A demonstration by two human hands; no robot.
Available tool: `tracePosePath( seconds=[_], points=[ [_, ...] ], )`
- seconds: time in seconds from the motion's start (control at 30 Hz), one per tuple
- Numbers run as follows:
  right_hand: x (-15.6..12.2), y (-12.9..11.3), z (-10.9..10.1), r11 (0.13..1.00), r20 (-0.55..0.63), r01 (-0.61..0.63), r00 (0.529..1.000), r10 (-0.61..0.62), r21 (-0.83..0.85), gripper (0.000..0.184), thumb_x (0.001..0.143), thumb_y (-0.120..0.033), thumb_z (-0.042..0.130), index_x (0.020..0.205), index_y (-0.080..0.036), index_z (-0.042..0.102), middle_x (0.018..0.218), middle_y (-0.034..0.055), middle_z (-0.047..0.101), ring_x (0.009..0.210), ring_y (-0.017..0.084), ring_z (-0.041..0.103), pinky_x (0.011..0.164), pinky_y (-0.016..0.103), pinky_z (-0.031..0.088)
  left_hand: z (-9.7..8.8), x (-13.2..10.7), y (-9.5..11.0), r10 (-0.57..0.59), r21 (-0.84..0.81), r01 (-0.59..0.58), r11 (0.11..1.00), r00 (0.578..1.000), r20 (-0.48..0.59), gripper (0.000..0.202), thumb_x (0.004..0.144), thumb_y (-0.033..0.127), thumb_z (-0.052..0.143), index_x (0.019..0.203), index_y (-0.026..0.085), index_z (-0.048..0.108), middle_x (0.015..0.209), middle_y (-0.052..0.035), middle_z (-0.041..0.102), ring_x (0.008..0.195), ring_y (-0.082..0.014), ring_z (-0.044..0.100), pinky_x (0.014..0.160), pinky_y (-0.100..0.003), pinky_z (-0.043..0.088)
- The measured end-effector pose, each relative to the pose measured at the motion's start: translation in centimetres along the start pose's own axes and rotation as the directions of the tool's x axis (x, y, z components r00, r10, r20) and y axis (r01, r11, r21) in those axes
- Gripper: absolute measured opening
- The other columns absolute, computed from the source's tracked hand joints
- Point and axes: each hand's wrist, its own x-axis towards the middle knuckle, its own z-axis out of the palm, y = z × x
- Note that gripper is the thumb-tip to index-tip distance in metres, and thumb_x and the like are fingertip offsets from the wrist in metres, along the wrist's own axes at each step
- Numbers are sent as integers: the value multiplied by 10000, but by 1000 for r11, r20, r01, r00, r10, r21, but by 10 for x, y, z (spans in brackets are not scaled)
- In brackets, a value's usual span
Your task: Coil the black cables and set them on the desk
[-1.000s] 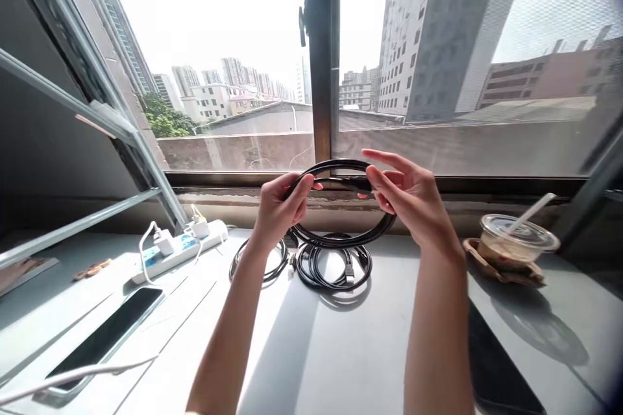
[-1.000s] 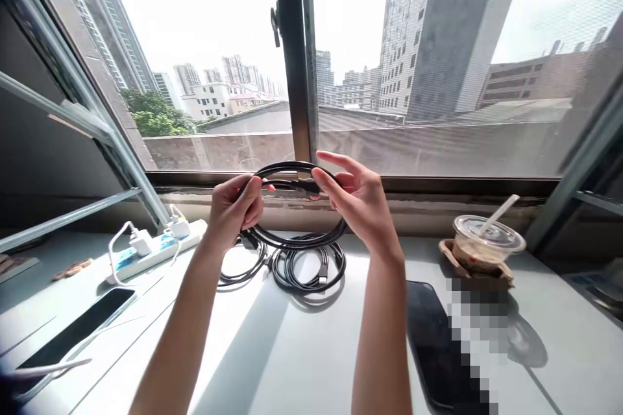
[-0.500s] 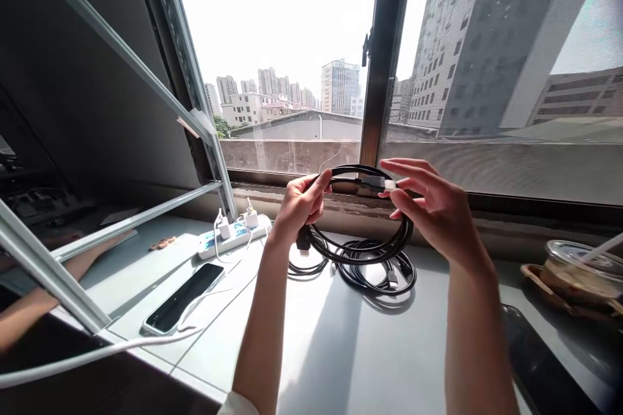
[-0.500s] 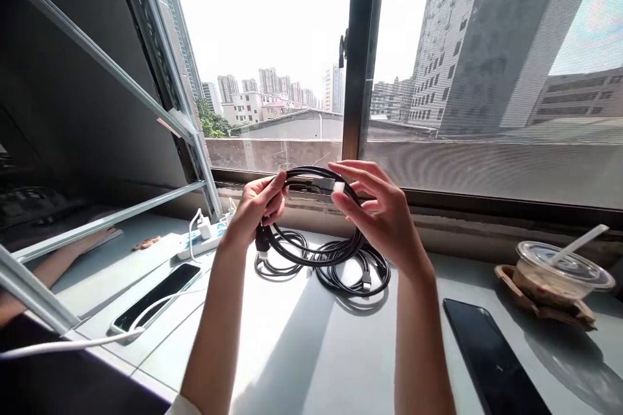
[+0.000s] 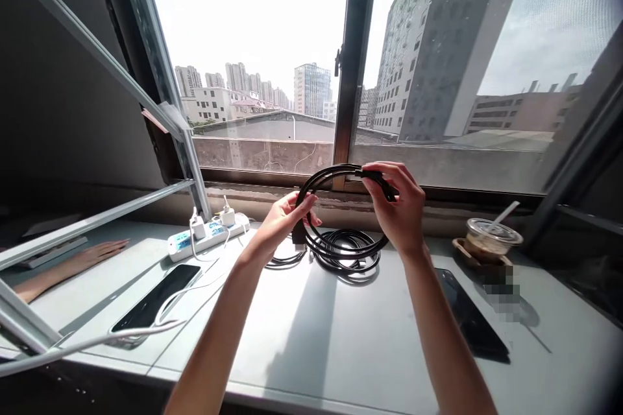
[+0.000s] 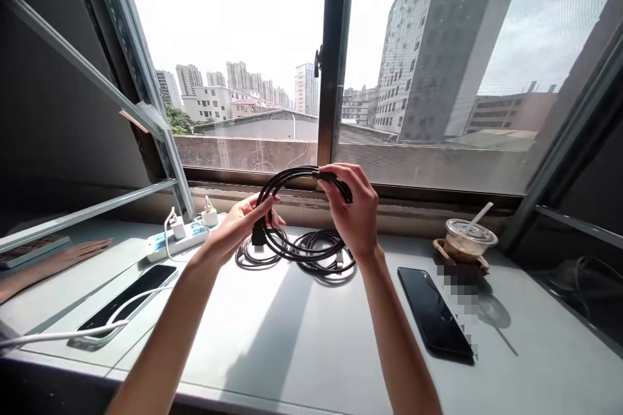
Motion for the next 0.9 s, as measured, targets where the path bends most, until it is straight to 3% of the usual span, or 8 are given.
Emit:
tracePosePath(
  seconds=[0.1, 0.27, 0.37, 0.5, 0.57, 0.67, 0.77, 0.9],
  points=[
    [-9, 31, 2, 967, -54, -253, 967, 251, -38, 229, 860, -340, 567, 993, -185, 669, 945, 55, 666, 762, 136, 578, 690, 251, 447, 2, 7, -22, -132, 71, 127, 989, 989, 67, 401, 770, 537, 602, 768, 145, 518, 693, -44, 660, 662, -144, 631, 598, -217, 469],
    [-32, 63, 5, 864, 79, -504, 861, 502, 7, 353, 790, -411, 607, 1020, -158, 693, 951, 72, 677, 610, 100, 499, 570, 225, 401, 19, 19, -60, -273, 27, 272, 962, 962, 31, 414, 792, 567, 540, 803, 159, 475, 700, -58, 647, 652, -166, 624, 593, -251, 461],
    [-36, 69, 5, 834, 109, -547, 836, 538, 73, 379, 767, -425, 618, 1028, -158, 684, 926, 62, 675, 561, 86, 477, 527, 218, 387, 28, 25, -80, -263, 98, 266, 959, 964, -49, 466, 782, 608, 542, 896, 157, 518, 919, -77, 638, 844, -176, 614, 649, -232, 450],
    [-31, 74, 0, 884, 74, -449, 894, 443, 128, 327, 754, -414, 635, 961, -168, 695, 915, 62, 666, 661, 117, 542, 584, 227, 426, 29, 31, -107, -300, 65, 297, 953, 952, 60, 628, 781, 713, 434, 1087, 168, 496, 1086, -100, 602, 984, -201, 595, 780, -272, 469],
    [-30, 78, -2, 856, 59, -492, 870, 490, 158, 351, 727, -437, 659, 956, -173, 694, 791, 42, 644, 584, 106, 502, 507, 222, 393, 26, 34, -117, -338, 71, 334, 940, 939, 69, 717, 768, 761, 371, 1136, 156, 487, 1142, -123, 580, 981, -214, 603, 812, -301, 474],
    [-33, 87, 2, 692, 120, -658, 744, 657, 296, 479, 646, -484, 714, 997, -160, 677, 533, -43, 462, 423, 58, 305, 373, 209, 253, 29, 37, -117, -347, 45, 345, 937, 936, 50, 721, 779, 758, 351, 1167, 165, 485, 1171, -129, 577, 963, -206, 618, 805, -294, 485],
    [-41, 100, 10, 524, 192, -741, 637, 746, 420, 633, 571, -512, 746, 1067, -130, 650, 506, -82, 351, 425, 41, 242, 347, 186, 199, 38, 42, -105, -299, -4, 300, 954, 953, 53, 559, 801, 622, 506, 1129, 172, 457, 978, -104, 658, 768, -171, 653, 676, -262, 504],
    [-53, 122, 12, 605, 223, -773, 634, 740, 189, 629, 669, -478, 666, 1179, -113, 621, 565, -33, 503, 441, 63, 395, 360, 184, 333, 46, 55, -99, -323, 102, 324, 940, 946, -25, 349, 835, 385, 505, 1089, 168, 403, 709, -51, 658, 516, -151, 605, 487, -238, 473]
  ],
)
